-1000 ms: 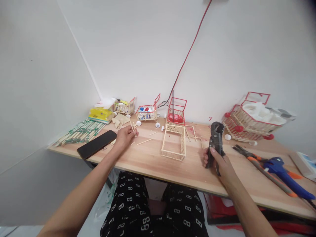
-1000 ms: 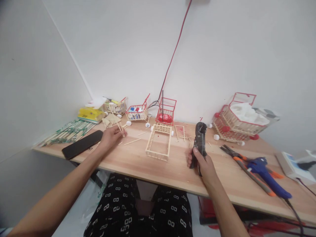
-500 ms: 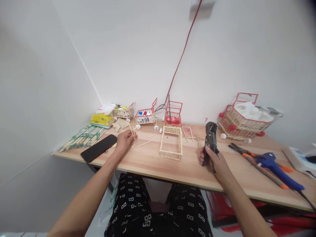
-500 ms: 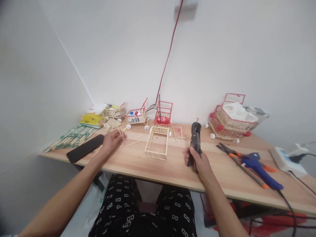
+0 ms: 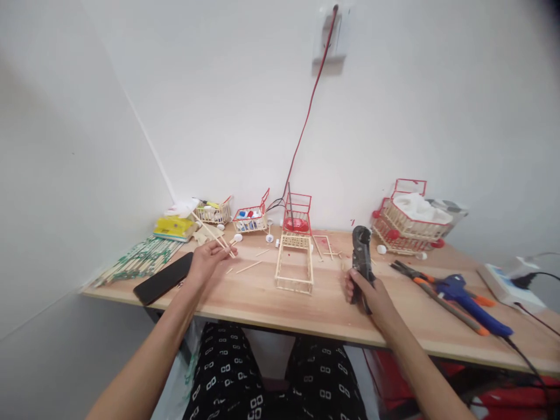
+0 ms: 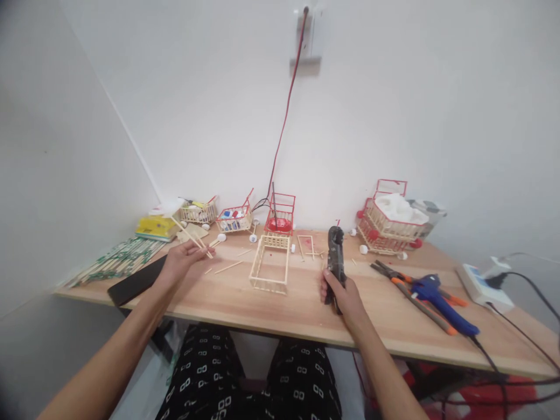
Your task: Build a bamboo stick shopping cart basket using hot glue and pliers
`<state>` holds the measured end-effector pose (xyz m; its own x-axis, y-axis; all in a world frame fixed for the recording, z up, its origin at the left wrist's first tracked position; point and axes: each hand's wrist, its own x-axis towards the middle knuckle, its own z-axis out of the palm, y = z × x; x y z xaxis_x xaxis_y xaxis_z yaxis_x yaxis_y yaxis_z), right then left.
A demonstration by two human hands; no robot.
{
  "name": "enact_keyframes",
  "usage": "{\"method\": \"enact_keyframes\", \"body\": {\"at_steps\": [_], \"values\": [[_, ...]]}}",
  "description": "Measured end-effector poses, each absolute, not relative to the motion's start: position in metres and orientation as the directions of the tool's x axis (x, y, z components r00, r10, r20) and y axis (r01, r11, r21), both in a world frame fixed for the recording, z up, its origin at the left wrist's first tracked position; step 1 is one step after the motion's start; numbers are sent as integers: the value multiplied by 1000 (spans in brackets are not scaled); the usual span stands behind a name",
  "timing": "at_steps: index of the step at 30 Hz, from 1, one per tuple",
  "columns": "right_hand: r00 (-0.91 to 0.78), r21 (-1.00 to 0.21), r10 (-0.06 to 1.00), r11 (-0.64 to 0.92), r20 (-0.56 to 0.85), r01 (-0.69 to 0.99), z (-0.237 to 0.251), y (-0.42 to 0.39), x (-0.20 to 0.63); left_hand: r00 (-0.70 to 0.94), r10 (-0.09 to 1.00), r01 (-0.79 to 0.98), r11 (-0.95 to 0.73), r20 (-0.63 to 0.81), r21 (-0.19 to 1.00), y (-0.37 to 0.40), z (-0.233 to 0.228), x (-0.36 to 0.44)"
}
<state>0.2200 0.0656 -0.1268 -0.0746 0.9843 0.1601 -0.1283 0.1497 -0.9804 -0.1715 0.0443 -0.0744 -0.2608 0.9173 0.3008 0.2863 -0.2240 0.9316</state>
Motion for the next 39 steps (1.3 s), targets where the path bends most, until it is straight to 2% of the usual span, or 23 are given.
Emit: {"method": "enact_keyframes", "body": {"at_steps": [3, 4, 8, 15, 19, 23, 26, 34, 39], "values": [[-71, -975, 989, 111, 126, -194, -114, 51, 214, -201, 950, 181, -204, 240, 962, 19, -64, -155], [-76, -975, 991, 95, 112, -199, -108, 44, 211, -155, 972, 95, -165, 178, 982, 10, -61, -146], [-137, -990, 987, 72, 89, -123, -81, 10, 193, 128, 991, -47, -20, 25, 999, -17, -56, -96], [-326, -984, 930, 177, 169, -8, -64, -26, 171, 561, 827, -156, 152, -39, 976, -34, -52, -19], [-294, -994, 951, 87, 101, -60, -73, -30, 179, 676, 732, -174, 268, -83, 948, -35, -55, -2], [-286, -991, 958, -49, -12, -122, -85, -30, 186, 751, 647, -170, 382, -132, 909, -37, -65, 3], [-261, -991, 964, -87, -59, -98, -89, -31, 187, 766, 621, -150, 424, -166, 893, -35, -75, 4], [-208, -998, 978, 0, -13, 61, -82, -35, 184, 700, 685, -134, 403, -202, 905, -33, -85, 7], [-84, -1000, 996, 19, 17, 24, -88, -33, 187, 671, 705, -149, 433, -231, 889, -43, -85, 5]]}}
